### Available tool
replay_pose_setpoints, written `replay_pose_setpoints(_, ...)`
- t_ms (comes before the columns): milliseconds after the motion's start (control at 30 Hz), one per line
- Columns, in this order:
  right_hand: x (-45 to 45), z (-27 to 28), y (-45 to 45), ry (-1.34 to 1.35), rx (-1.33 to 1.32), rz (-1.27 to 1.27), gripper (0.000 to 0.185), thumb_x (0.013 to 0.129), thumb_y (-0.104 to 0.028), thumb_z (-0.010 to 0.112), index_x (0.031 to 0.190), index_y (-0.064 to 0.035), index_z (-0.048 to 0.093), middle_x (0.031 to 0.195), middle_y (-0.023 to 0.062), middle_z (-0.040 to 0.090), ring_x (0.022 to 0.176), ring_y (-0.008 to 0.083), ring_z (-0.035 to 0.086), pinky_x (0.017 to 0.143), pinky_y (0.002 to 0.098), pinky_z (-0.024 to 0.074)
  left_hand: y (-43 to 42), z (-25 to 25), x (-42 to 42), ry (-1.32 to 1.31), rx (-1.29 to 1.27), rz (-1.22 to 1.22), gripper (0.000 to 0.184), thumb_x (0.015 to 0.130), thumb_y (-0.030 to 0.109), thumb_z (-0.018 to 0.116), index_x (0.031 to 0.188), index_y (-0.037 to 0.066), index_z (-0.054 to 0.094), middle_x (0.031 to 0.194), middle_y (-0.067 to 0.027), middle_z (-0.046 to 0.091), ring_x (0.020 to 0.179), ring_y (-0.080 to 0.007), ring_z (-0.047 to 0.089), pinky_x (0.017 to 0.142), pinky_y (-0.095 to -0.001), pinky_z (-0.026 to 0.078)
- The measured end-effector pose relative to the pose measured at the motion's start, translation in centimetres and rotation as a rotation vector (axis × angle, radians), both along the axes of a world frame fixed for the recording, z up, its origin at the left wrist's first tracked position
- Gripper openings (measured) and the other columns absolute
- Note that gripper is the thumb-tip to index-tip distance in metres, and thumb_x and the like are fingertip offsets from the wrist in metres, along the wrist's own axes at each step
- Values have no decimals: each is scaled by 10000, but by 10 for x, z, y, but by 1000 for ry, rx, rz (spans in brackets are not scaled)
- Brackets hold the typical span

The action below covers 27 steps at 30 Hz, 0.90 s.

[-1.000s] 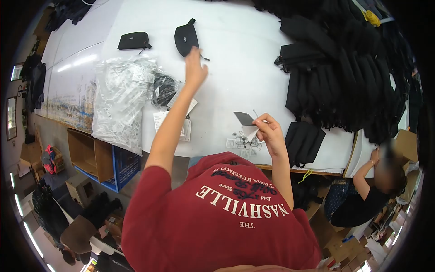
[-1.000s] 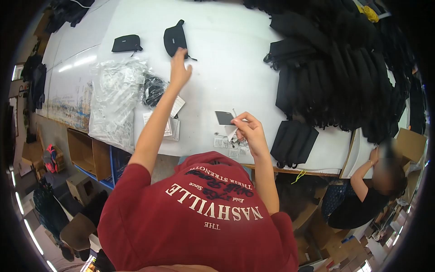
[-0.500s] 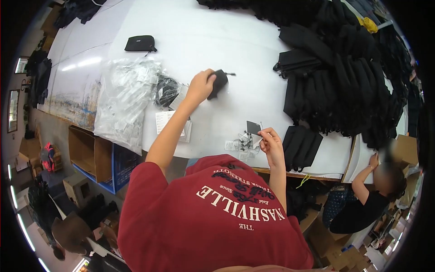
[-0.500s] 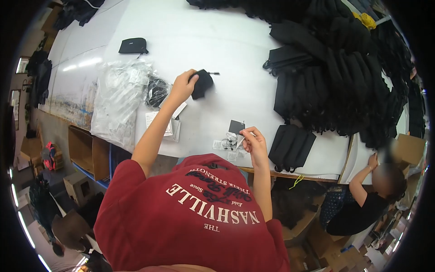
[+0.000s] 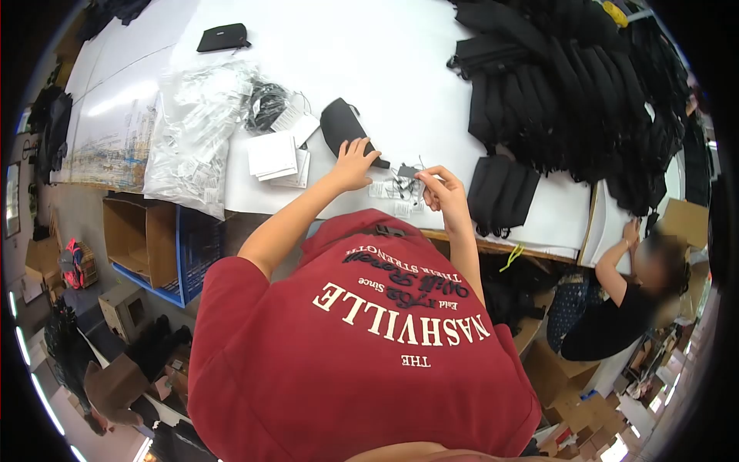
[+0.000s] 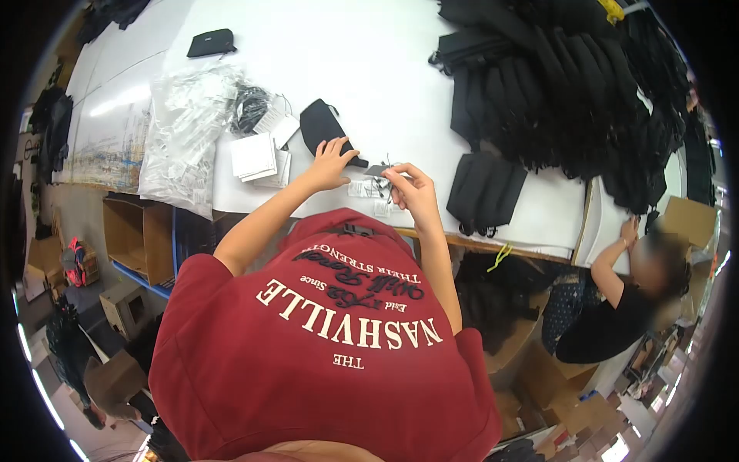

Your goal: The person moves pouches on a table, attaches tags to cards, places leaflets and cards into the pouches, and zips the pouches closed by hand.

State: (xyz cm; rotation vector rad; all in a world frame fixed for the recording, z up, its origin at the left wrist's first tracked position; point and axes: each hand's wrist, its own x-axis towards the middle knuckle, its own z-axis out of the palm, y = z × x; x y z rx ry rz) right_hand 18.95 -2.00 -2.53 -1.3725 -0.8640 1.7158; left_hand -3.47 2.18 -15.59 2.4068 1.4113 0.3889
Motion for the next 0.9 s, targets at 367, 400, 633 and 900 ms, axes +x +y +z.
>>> replay_pose_setpoints(367,-17,-52,-4,-317,236,142,190,843,-235,661,861,-46,676,550,6,542,457,71,436,457,242,336,-51,68,-5,-216,185,211,161,729,168,716,850,122,620,960,-20,574,907,-201,509,827,-390,333)
replay_pose_setpoints(400,-26,-54,-2,-353,256,169,196,838,-251,663,863,-57,679,551,12,541,461,78,440,464,250,342,-57,77,-6,-213,171,282,167,725,189,735,829,120,625,917,-11,574,852,-192,506,776,-371,337)
replay_pose_setpoints(633,-66,-72,9,-368,280,391,213,819,-308,665,887,-109,702,540,18,529,490,102,477,477,280,366,-73,92,-17,-335,-390,504,191,790,213,717,869,54,649,661,-27,544,603,-189,504,573,-341,365)
replay_pose_setpoints(900,-33,-77,14,-297,259,167,178,843,-229,662,860,-52,678,506,-59,416,487,31,315,457,250,239,-91,20,-32,-213,-582,205,311,806,117,611,1106,196,635,616,-107,562,618,-266,590,615,-370,464)
